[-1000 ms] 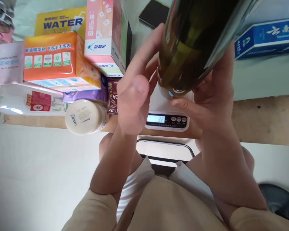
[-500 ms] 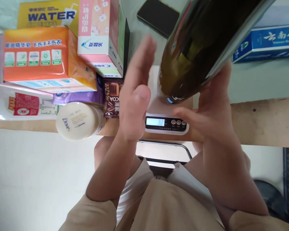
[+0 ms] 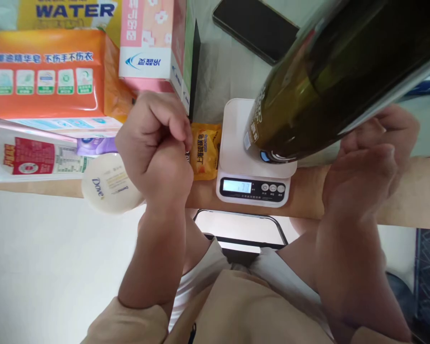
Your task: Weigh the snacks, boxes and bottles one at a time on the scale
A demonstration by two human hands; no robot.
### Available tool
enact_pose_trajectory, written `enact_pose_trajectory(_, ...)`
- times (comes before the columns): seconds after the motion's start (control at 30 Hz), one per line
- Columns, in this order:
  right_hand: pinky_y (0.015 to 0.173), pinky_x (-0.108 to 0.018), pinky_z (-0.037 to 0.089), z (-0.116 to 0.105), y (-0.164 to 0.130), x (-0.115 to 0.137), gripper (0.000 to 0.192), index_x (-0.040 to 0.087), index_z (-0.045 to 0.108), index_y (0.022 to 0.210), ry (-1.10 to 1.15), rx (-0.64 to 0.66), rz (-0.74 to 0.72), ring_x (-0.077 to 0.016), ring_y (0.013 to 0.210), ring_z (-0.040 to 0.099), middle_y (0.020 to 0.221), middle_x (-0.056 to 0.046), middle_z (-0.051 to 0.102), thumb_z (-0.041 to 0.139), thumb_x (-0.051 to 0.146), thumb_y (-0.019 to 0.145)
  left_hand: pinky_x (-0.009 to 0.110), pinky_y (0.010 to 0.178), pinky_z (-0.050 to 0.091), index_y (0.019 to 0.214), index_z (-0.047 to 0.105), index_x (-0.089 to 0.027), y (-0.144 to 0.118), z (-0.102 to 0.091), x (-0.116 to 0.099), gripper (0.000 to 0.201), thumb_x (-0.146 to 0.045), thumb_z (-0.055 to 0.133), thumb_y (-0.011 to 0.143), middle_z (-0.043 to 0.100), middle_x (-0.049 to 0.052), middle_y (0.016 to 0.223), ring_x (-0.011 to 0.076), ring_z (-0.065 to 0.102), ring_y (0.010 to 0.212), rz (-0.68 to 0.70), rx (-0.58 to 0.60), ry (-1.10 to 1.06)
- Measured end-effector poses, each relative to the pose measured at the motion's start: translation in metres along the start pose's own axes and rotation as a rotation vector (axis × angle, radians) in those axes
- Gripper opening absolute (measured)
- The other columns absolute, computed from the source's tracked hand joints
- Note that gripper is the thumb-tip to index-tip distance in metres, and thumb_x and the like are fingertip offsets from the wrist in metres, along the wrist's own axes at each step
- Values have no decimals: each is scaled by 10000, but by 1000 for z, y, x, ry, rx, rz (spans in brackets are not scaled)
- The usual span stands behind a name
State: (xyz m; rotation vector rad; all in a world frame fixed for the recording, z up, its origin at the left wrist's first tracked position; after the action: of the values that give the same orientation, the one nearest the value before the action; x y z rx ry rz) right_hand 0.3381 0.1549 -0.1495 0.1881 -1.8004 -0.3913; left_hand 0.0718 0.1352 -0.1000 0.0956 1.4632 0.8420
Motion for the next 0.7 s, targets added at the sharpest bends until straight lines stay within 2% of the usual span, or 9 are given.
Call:
enact_pose_trajectory(0.07, 1354, -701, 356, -1, -1, 0, 760, 310, 610, 1384, 77, 7, -58, -343, 1531, 550, 1387, -78, 625, 597, 849, 847, 308, 458, 197, 636, 503, -171, -1, 1, -3, 357, -95, 651, 952, 416, -24, 560, 53, 355, 493, -25, 51, -8)
enact_pose_trajectory(0.13, 1357, -707, 352, -3, -2, -1, 672, 323, 616, 1394, 118, 16, -111, -319, 1519, 567, 1400, -63, 641, 606, 778, 900, 292, 463, 233, 685, 549, -169, -4, 4, -9, 387, -185, 563, 1072, 431, -35, 571, 37, 400, 496, -100, 109, 58)
enact_pose_trajectory(0.23, 1367, -697, 349, -3, -3, 0, 584, 344, 625, 1406, 126, 19, -167, -283, 1513, 578, 1432, -38, 655, 570, 716, 958, 274, 498, 307, 723, 577, -161, -10, 7, -16, 485, -367, 478, 1151, 459, -49, 594, 15, 474, 530, -101, 138, 182)
enact_pose_trajectory(0.33, 1384, -672, 342, -3, -5, 4, 529, 348, 656, 1400, 159, 15, -171, -258, 1500, 592, 1436, -30, 673, 592, 656, 974, 270, 512, 342, 867, 642, -187, -13, 8, -14, 321, -283, 503, 1140, 564, -54, 672, 18, 481, 548, -89, 169, 225)
enact_pose_trajectory(0.4, 1391, -660, 340, -3, -5, 6, 512, 345, 674, 1391, 187, 6, -164, -251, 1486, 603, 1422, -32, 686, 622, 629, 968, 280, 560, 385, 932, 662, -204, -13, 7, -11, 251, -108, 492, 1090, 616, -35, 757, 50, 518, 615, -100, 252, 249)
enact_pose_trajectory(0.5, 1389, -648, 359, -2, -5, 9, 484, 350, 698, 1372, 217, -15, -166, -243, 1464, 620, 1392, -29, 706, 648, 600, 960, 296, 610, 405, 758, 598, -191, -11, 6, -8, 296, 49, 477, 882, 590, -9, 732, 102, 535, 685, -92, 426, 270)
enact_pose_trajectory(0.6, 1359, -646, 413, 2, -5, 12, 492, 369, 705, 1361, 226, -33, -151, -255, 1449, 629, 1399, -22, 703, 680, 607, 931, 271, 530, 346, 640, 481, -187, -8, 7, -8, 269, 54, 428, 749, 499, -21, 602, 94, 458, 571, -125, 535, 222)
enact_pose_trajectory(0.7, 1318, -682, 447, 10, -5, 19, 582, 377, 644, 1413, 110, -15, -111, -304, 1481, 601, 1454, -39, 657, 616, 693, 925, 240, 505, 325, 649, 475, -187, -5, 11, -10, 227, 11, 395, 726, 477, -31, 567, 85, 424, 526, -171, 601, 188)
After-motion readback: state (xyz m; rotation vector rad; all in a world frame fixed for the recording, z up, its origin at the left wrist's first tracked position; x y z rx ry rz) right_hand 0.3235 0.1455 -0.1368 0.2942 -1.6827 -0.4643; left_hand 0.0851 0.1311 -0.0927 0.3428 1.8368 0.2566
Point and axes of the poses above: each hand's wrist, its own y-axis towards the middle knuckle, its own z-axis out of the palm, x = y × z, the point moved 1 cm from there along y, towards the middle knuckle
